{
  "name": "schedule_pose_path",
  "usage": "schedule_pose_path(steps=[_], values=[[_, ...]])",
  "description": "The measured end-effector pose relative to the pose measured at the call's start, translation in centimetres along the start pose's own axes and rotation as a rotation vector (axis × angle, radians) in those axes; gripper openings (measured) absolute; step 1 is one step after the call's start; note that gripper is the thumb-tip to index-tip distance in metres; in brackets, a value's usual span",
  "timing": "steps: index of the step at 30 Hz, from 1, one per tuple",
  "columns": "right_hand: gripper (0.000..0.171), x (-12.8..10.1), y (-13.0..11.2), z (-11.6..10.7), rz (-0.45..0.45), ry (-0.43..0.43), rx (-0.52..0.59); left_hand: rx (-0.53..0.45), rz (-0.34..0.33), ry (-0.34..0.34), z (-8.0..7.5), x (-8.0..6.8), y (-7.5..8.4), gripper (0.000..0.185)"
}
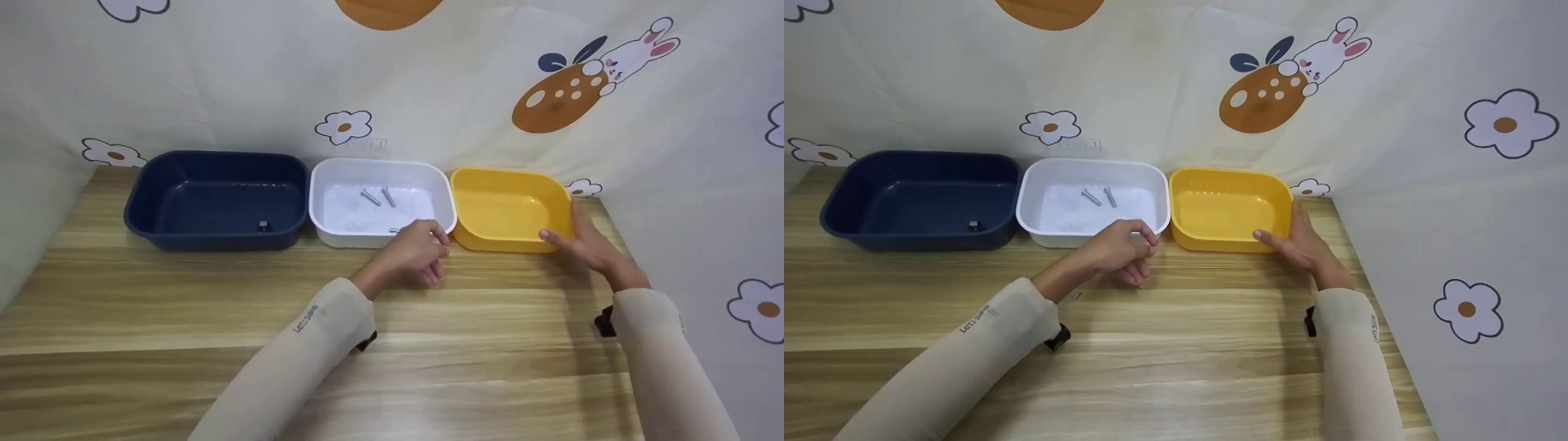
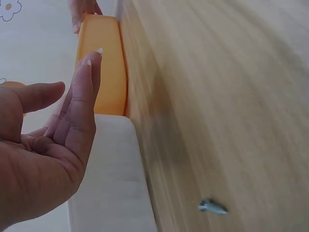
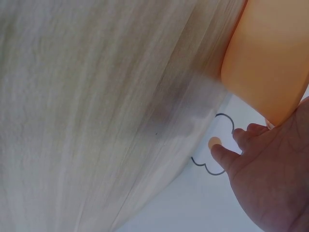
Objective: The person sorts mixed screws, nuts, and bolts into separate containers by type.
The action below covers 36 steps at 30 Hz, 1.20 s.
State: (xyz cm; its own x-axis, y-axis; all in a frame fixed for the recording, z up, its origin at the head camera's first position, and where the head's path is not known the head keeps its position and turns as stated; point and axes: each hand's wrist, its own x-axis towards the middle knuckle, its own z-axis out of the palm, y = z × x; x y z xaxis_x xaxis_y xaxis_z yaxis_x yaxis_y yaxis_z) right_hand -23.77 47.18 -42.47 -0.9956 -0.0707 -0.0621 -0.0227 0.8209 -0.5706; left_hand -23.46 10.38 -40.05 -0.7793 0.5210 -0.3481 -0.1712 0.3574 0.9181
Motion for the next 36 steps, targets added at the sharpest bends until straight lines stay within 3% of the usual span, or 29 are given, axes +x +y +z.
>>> schedule_pose_path(steps=[8,22,36], values=[[0.102,-0.2,-0.1,-0.2,0.014,-0.012,-0.025,-0.033,-0.004,-0.048,-0.2,-1.2,-0.4,0.004],[0.098,-0.1,-0.2,-0.1,-0.007,-0.002,-0.002,0.058,-0.088,-0.072,-2.0,-2.7,-2.7,0.009],[0.100,-0.2,0.0,-0.2,-0.013,0.001,-0.008,0.095,-0.093,-0.051,-3.7,-4.2,-4.3,0.017]])
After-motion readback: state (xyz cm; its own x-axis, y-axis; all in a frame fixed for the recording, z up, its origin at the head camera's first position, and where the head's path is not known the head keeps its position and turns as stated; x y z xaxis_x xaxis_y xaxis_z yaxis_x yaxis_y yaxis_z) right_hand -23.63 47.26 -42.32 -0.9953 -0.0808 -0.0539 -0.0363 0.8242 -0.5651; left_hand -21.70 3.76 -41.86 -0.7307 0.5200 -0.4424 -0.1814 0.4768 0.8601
